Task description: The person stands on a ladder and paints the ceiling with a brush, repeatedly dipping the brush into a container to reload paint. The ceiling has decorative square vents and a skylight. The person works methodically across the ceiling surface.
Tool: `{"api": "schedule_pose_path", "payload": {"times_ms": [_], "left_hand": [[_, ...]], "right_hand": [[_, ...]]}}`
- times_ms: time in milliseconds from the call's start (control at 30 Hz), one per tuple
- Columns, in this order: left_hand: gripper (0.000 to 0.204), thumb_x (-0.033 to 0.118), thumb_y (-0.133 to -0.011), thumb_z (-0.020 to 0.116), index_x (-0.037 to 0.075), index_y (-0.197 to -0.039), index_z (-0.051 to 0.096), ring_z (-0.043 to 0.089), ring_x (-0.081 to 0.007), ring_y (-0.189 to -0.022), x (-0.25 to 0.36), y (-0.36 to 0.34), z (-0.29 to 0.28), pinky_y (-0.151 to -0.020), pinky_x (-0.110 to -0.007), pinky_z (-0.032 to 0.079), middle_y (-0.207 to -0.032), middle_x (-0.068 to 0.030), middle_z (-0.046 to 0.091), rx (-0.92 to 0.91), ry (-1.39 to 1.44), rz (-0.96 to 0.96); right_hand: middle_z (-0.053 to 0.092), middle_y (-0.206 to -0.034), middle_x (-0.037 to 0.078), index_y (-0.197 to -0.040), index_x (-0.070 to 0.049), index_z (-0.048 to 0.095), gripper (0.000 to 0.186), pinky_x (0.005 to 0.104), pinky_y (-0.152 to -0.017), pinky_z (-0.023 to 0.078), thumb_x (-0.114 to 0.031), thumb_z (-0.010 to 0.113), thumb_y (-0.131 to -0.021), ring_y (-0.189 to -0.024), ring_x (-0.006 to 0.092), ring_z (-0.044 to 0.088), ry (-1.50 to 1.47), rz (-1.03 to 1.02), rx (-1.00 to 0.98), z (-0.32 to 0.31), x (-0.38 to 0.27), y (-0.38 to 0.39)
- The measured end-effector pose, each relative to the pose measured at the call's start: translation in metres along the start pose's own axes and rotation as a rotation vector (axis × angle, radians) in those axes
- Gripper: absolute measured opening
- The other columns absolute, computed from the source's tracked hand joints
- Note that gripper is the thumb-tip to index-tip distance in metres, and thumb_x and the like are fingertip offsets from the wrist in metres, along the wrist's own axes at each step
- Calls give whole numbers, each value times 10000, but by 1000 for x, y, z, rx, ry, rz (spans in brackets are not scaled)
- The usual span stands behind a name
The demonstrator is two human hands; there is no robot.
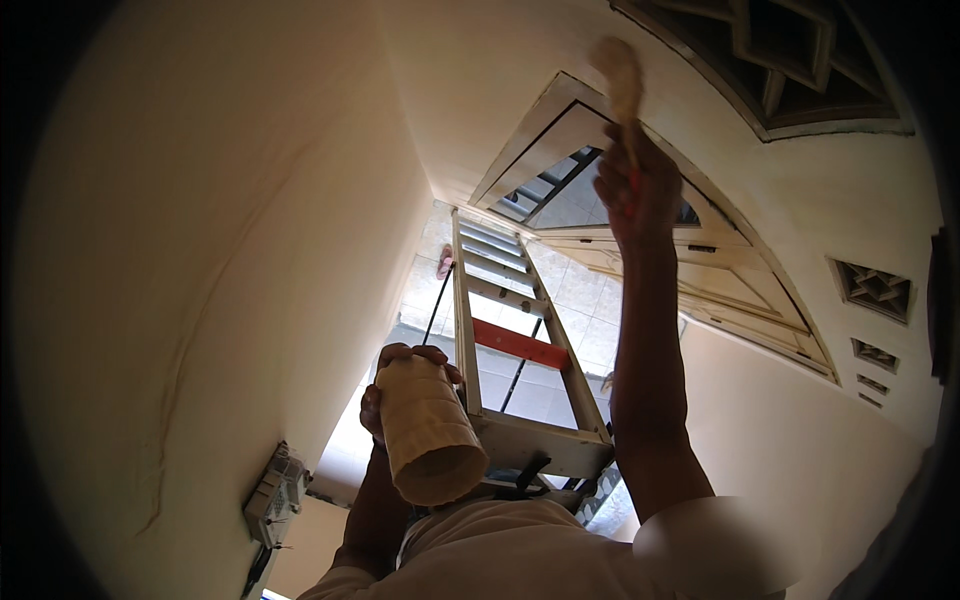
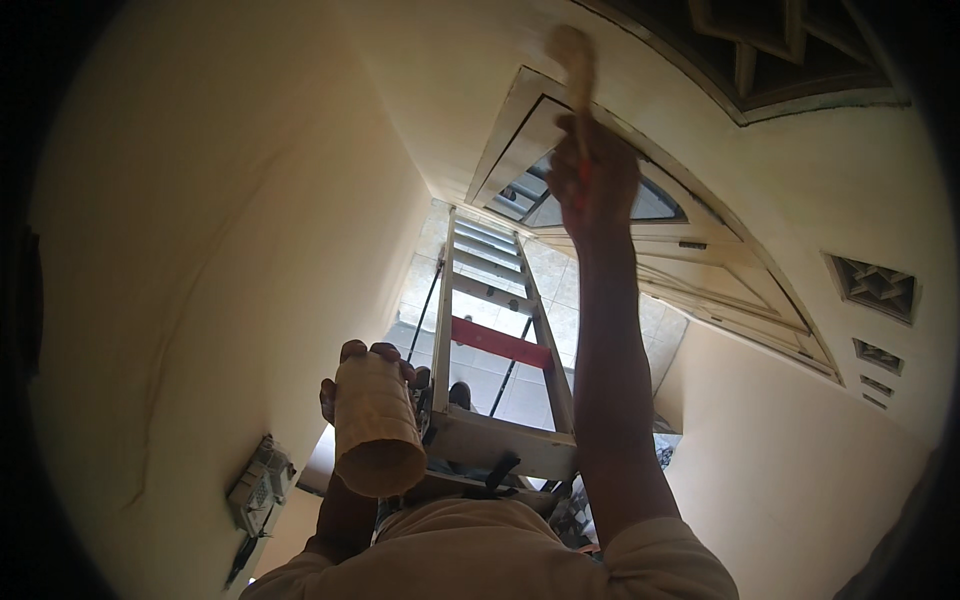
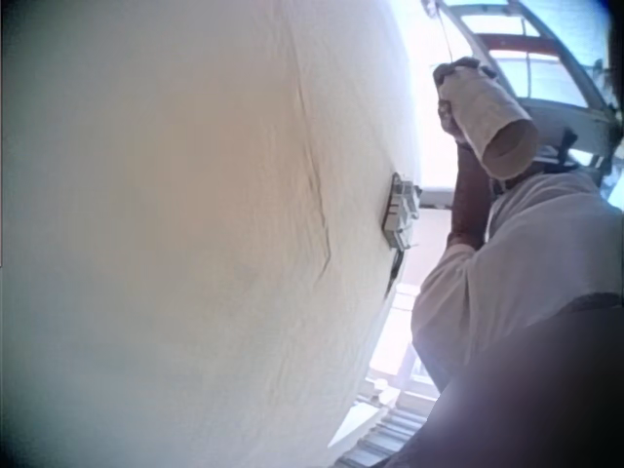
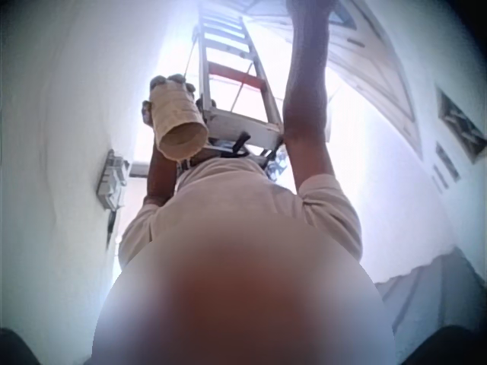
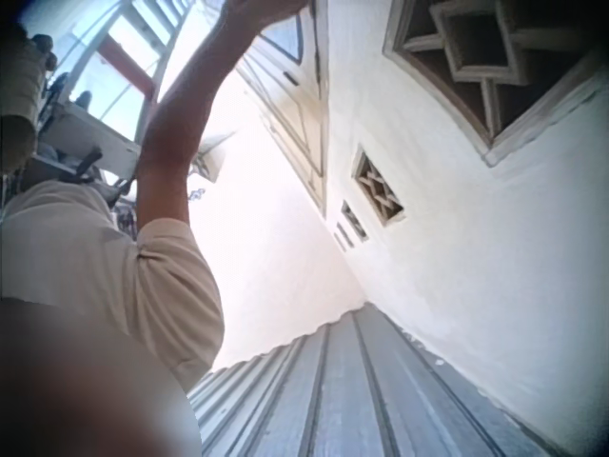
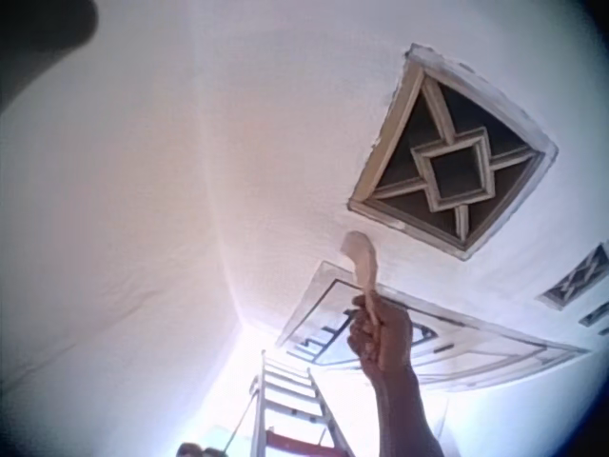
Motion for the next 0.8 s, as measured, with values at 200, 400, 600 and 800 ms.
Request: {"api": "schedule_pose_path", "payload": {"times_ms": [200, 400, 600, 800], "left_hand": [[643, 544, -906, 649, 87, -1340, 526, 653, -471, -1052, -11, 1, -2, -753, -513, 636, -1214, -309, 607, 61, -21, -15], [630, 531, -908, 649, 84, -1337, 532, 659, -463, -1042, -17, 3, 4, -781, -521, 627, -1217, -313, 612, 69, -67, -2], [601, 488, -921, 644, 80, -1345, 524, 657, -468, -1061, -19, -4, 7, -844, -547, 617, -1217, -322, 607, 49, 2, -39], [621, 495, -921, 647, 66, -1350, 516, 657, -479, -1061, -17, -5, 7, -836, -556, 619, -1224, -326, 604, 15, -11, -18]], "right_hand": [[448, -602, -28, -1037, -6, 614, 334, 249, -356, 276, -331, 542, -1068, -405, 71, 374, -119, -246, 240, -15, 10, 50], [489, -598, 24, -883, -61, 540, 288, 270, -339, 344, -308, 541, -1030, -395, 117, 427, -9, -237, 392, 56, 7, -6], [505, -558, 13, -919, -33, 569, 199, 281, -315, 292, -221, 586, -982, -343, 131, 433, 19, -114, 229, 107, 24, -10], [473, -571, -14, -948, -18, 594, 200, 245, -327, 282, -208, 651, -981, -360, 74, 403, 153, 77, -43, 108, 20, 20]]}}
Point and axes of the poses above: each hand's wrist, its own y-axis away from the middle knuckle, its own z-axis out of the palm, x = y × z, the point moved 5 cm from there along -y, towards the middle knuckle
